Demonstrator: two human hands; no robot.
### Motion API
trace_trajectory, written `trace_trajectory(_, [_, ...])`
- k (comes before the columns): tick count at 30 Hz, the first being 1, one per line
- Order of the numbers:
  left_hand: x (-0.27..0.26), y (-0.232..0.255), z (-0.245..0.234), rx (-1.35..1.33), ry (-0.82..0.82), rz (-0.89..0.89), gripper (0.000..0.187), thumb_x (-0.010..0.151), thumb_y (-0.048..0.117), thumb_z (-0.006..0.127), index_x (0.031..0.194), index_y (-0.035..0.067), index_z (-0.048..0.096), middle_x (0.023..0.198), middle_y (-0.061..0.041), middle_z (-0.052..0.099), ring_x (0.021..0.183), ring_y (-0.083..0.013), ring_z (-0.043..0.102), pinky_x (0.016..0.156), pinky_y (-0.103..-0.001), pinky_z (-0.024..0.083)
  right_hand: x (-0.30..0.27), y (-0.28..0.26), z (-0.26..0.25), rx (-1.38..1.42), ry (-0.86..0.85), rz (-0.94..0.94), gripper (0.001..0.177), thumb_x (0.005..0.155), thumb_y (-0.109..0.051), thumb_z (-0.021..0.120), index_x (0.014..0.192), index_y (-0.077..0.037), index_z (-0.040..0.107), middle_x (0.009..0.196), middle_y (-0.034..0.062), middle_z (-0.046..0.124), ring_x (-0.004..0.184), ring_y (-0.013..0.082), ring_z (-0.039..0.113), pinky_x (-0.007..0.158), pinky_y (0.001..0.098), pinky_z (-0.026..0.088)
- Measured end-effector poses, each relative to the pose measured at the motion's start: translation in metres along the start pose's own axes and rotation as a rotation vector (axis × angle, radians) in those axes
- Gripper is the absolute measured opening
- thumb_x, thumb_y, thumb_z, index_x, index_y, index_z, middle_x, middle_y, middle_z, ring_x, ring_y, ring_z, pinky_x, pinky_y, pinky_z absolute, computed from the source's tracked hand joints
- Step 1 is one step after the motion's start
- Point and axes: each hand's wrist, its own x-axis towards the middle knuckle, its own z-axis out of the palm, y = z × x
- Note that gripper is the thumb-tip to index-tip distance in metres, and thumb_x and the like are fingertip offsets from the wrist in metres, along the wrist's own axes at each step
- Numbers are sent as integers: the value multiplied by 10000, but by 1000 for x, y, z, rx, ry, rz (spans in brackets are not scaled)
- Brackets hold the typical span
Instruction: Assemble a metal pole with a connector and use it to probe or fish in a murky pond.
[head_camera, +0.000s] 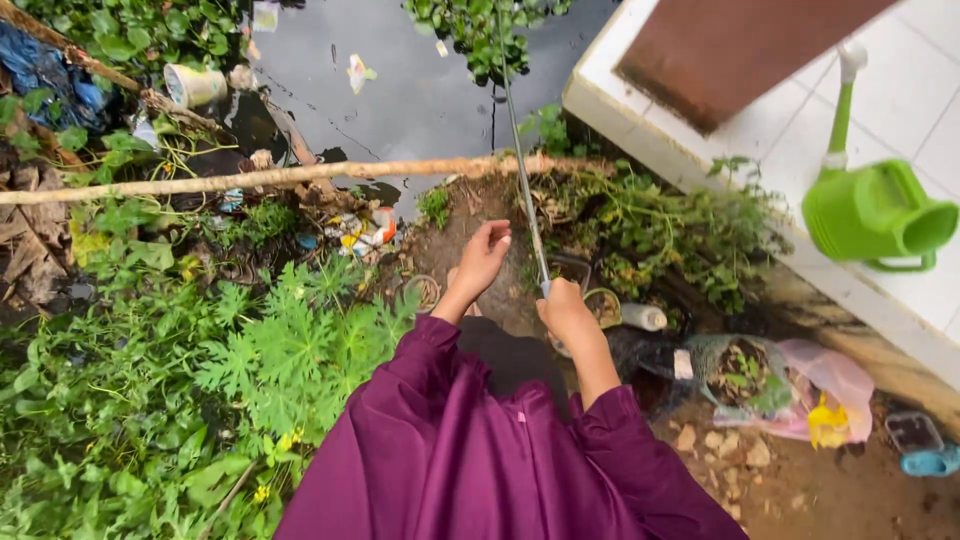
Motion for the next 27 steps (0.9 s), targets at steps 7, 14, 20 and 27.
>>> trace_trajectory(7, [-61, 4, 33, 54, -24, -1, 320, 966, 111, 646, 1275, 30, 629, 1133, -115, 738, 1043, -215, 711, 914, -337, 557, -72, 41, -4, 38, 42, -20, 233, 913, -136, 701, 981, 74, 629, 667, 164, 657, 499, 253, 681, 453, 417, 542])
trace_trajectory(14, [-60, -31, 50, 83, -74, 30, 317, 963, 91, 640, 1275, 36, 628, 1136, -134, 742, 1051, -233, 724, 916, -349, 571, -140, 53, -22, 130, -67, 27, 149, 941, -103, 651, 949, 45, 639, 554, 136, 631, 416, 219, 625, 407, 388, 508])
trace_trajectory(20, [-58, -52, 79, 154, -93, -7, 422, 973, 102, 638, 1390, 98, 572, 1146, -156, 719, 1058, -263, 702, 920, -379, 558, -198, 59, -38, 175, -109, 86, 182, 951, -133, 667, 916, 37, 611, 508, 71, 569, 382, 183, 565, 394, 378, 464])
trace_trajectory(27, [-60, -30, 102, -204, -202, -323, 587, 1039, 97, 507, 1597, 173, 341, 1083, -90, 655, 908, -193, 636, 817, -351, 548, -255, 49, -53, 148, -147, 171, 156, 950, -154, 659, 956, -5, 615, 495, 75, 578, 384, 181, 569, 406, 371, 470])
